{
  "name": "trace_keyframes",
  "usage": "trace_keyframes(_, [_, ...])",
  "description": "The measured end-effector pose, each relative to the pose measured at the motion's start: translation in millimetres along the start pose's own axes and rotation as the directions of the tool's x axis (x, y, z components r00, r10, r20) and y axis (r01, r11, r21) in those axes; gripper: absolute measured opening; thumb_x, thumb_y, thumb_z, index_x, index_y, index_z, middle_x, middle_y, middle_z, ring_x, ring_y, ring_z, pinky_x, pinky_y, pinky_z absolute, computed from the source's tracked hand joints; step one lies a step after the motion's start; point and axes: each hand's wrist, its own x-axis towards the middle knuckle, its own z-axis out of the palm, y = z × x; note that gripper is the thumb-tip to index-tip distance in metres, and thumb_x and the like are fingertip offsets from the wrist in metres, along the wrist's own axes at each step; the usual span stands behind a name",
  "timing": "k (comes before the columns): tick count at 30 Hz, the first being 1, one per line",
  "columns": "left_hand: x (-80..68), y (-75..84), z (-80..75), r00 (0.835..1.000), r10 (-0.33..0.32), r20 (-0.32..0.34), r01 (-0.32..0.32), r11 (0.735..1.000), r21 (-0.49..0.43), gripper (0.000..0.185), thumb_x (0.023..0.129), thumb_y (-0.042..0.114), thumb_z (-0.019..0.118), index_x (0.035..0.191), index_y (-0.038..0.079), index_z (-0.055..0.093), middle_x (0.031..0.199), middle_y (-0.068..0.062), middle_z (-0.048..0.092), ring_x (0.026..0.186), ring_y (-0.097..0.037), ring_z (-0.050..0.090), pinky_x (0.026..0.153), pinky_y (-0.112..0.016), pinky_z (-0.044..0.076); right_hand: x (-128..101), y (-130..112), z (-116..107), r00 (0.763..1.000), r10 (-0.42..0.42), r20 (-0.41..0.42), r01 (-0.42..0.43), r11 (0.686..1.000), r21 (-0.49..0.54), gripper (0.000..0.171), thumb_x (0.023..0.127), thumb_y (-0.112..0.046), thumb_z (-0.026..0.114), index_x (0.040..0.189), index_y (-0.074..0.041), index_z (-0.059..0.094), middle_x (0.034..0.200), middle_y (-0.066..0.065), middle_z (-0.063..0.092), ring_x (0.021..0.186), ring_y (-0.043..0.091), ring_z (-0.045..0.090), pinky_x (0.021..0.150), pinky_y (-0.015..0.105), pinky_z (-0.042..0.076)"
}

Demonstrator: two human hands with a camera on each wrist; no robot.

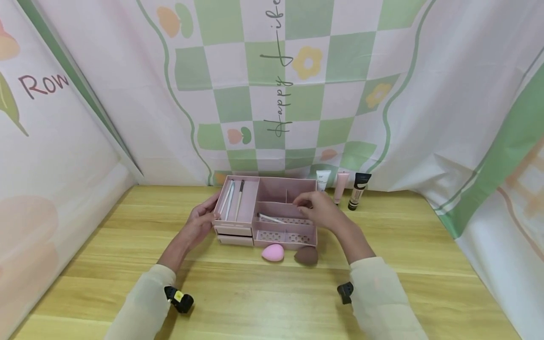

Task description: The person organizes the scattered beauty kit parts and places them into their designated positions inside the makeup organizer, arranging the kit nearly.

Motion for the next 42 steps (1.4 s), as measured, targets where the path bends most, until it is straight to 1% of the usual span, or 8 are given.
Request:
trace_keyframes(5, [0.2,0.3,-0.4,1.000,0.000,-0.003,0.000,1.000,-0.001,0.076,0.086,-0.008,0.047,0.154,0.004,0.018,0.166,-0.011,0.012,0.154,-0.029,0.013,0.124,-0.037,0.019,-8,-6,0,1.000,-0.011,0.012,0.011,1.000,0.006,0.022,0.091,-0.005,0.062,0.112,-0.001,0.070,0.107,0.017,0.073,0.096,0.026,0.070,0.077,0.034,0.062])
trace_keyframes(11, [-0.3,0.6,-0.3,1.000,-0.001,0.004,0.001,1.000,-0.006,0.076,0.085,-0.007,0.047,0.154,0.005,0.018,0.166,-0.010,0.012,0.154,-0.028,0.013,0.124,-0.037,0.018,-21,-18,6,0.998,-0.026,0.050,0.025,0.999,0.022,0.023,0.093,-0.011,0.062,0.113,-0.003,0.070,0.107,0.013,0.074,0.095,0.022,0.069,0.078,0.031,0.061])
trace_keyframes(14, [-0.3,1.2,0.2,1.000,-0.005,0.007,0.005,1.000,-0.006,0.076,0.085,-0.007,0.048,0.155,0.006,0.018,0.166,-0.010,0.012,0.154,-0.029,0.013,0.125,-0.038,0.018,-29,-23,13,0.998,-0.022,0.058,0.021,1.000,0.023,0.022,0.092,-0.012,0.063,0.112,-0.006,0.071,0.107,0.010,0.074,0.094,0.018,0.069,0.078,0.028,0.061])
trace_keyframes(19, [-0.5,2.4,1.0,1.000,-0.006,0.008,0.007,1.000,-0.009,0.077,0.086,-0.007,0.048,0.155,0.006,0.017,0.166,-0.011,0.011,0.154,-0.029,0.014,0.124,-0.037,0.019,-39,-30,28,0.996,-0.058,0.068,0.056,0.998,0.030,0.019,0.088,-0.009,0.065,0.106,-0.007,0.072,0.099,0.007,0.075,0.086,0.013,0.069,0.070,0.019,0.058])
trace_keyframes(23, [-0.4,1.9,0.0,1.000,-0.005,0.013,0.005,1.000,-0.016,0.077,0.086,-0.007,0.048,0.155,0.006,0.017,0.166,-0.011,0.011,0.154,-0.029,0.013,0.124,-0.036,0.020,-43,-34,43,0.991,-0.115,0.075,0.116,0.993,-0.008,0.016,0.087,-0.010,0.068,0.102,-0.008,0.073,0.094,0.003,0.074,0.083,0.008,0.066,0.069,0.016,0.056])
trace_keyframes(27, [0.1,0.6,-1.0,1.000,0.003,0.018,-0.003,1.000,-0.023,0.077,0.085,-0.007,0.048,0.154,0.004,0.016,0.166,-0.012,0.010,0.154,-0.030,0.012,0.123,-0.033,0.021,-46,-36,56,0.981,-0.176,0.081,0.179,0.983,-0.035,0.015,0.086,-0.010,0.071,0.101,-0.008,0.073,0.094,0.003,0.074,0.083,0.009,0.066,0.071,0.015,0.057])
trace_keyframes(35, [-0.2,0.1,-0.8,1.000,-0.012,0.012,0.013,1.000,-0.015,0.076,0.086,-0.006,0.048,0.155,0.006,0.017,0.166,-0.010,0.012,0.154,-0.029,0.014,0.122,-0.033,0.024,-54,-36,71,0.985,-0.142,0.096,0.152,0.983,-0.107,0.021,0.081,-0.012,0.075,0.101,-0.010,0.072,0.092,-0.001,0.072,0.081,0.008,0.065,0.072,0.022,0.060])
trace_keyframes(42, [-1.0,1.0,0.0,1.000,-0.014,0.006,0.014,1.000,-0.021,0.076,0.087,-0.006,0.048,0.155,0.006,0.017,0.166,-0.010,0.011,0.154,-0.029,0.013,0.124,-0.037,0.021,-56,-35,76,0.985,-0.166,0.052,0.173,0.966,-0.190,0.022,0.078,-0.013,0.078,0.099,-0.011,0.072,0.095,0.000,0.071,0.079,0.010,0.065,0.069,0.018,0.058])
